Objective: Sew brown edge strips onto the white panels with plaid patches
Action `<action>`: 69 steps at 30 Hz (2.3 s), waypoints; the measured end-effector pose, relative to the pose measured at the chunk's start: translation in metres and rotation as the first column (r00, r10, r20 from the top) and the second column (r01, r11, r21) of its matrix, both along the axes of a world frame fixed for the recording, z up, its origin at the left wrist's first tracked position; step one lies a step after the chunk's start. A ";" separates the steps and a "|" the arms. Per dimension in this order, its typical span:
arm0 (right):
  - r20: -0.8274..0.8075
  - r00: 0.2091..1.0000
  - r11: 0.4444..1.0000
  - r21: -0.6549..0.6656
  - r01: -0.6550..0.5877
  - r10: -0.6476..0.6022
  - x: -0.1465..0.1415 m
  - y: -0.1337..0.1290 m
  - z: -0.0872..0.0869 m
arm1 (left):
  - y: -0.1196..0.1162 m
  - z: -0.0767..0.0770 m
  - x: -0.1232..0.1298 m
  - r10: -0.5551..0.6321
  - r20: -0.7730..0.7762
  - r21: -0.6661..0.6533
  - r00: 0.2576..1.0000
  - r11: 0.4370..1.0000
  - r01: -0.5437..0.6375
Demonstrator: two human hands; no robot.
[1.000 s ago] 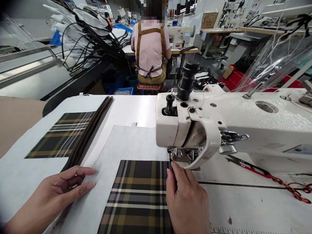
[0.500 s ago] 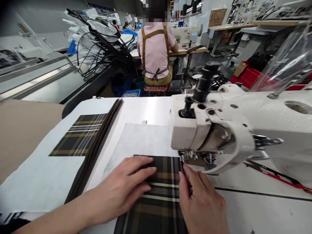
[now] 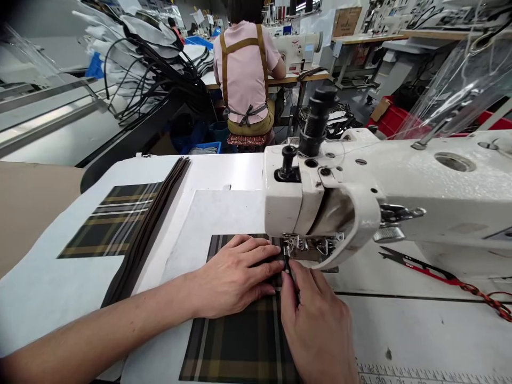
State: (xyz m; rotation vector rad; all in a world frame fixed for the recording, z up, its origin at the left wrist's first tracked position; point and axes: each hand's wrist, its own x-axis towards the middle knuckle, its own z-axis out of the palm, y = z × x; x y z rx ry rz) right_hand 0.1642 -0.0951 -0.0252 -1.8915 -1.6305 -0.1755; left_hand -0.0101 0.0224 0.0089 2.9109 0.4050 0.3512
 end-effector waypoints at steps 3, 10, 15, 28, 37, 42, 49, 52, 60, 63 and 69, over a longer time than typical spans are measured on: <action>-0.003 1.000 1.000 0.005 -0.019 0.019 0.000 0.000 0.001 | 0.001 0.000 0.001 0.007 0.014 -0.002 1.000 1.000 -0.007; 0.008 1.000 1.000 0.009 -0.017 0.017 0.001 0.001 0.001 | 0.000 -0.001 0.002 0.005 0.008 -0.008 1.000 1.000 -0.004; -0.012 1.000 1.000 -0.013 -0.014 0.014 0.000 0.000 -0.002 | -0.001 -0.002 0.003 0.017 0.022 -0.002 1.000 1.000 -0.017; 0.016 1.000 1.000 0.029 -0.004 0.003 0.000 0.001 0.001 | -0.001 -0.005 0.006 0.019 0.057 0.016 0.998 1.000 -0.020; -0.021 1.000 1.000 -0.017 -0.018 0.018 0.000 -0.002 -0.002 | -0.003 -0.009 0.007 0.019 0.084 0.009 0.996 1.000 -0.020; -0.045 0.999 0.999 -0.034 -0.009 0.008 -0.001 -0.002 -0.002 | -0.003 -0.010 0.008 0.022 0.096 0.025 0.995 0.999 -0.025; -0.060 0.998 1.000 -0.023 -0.011 0.010 -0.002 -0.001 -0.002 | -0.002 -0.009 0.007 0.015 0.100 0.015 0.995 1.000 -0.017; -0.063 0.998 0.999 -0.028 -0.017 0.016 -0.002 -0.002 -0.003 | -0.001 -0.009 0.007 0.015 0.102 0.015 0.995 1.000 -0.017; -0.058 0.998 0.999 -0.044 -0.014 0.012 0.000 -0.003 -0.005 | 0.001 -0.007 0.009 0.023 0.101 0.017 0.995 1.000 -0.025; -0.051 0.999 0.999 -0.037 -0.016 0.014 -0.001 -0.002 -0.005 | 0.000 -0.007 0.009 0.024 0.096 0.008 0.995 1.000 -0.025; -0.034 0.999 0.999 -0.030 -0.012 0.011 -0.001 -0.002 -0.002 | -0.002 -0.008 0.010 0.011 0.107 0.000 0.994 1.000 -0.011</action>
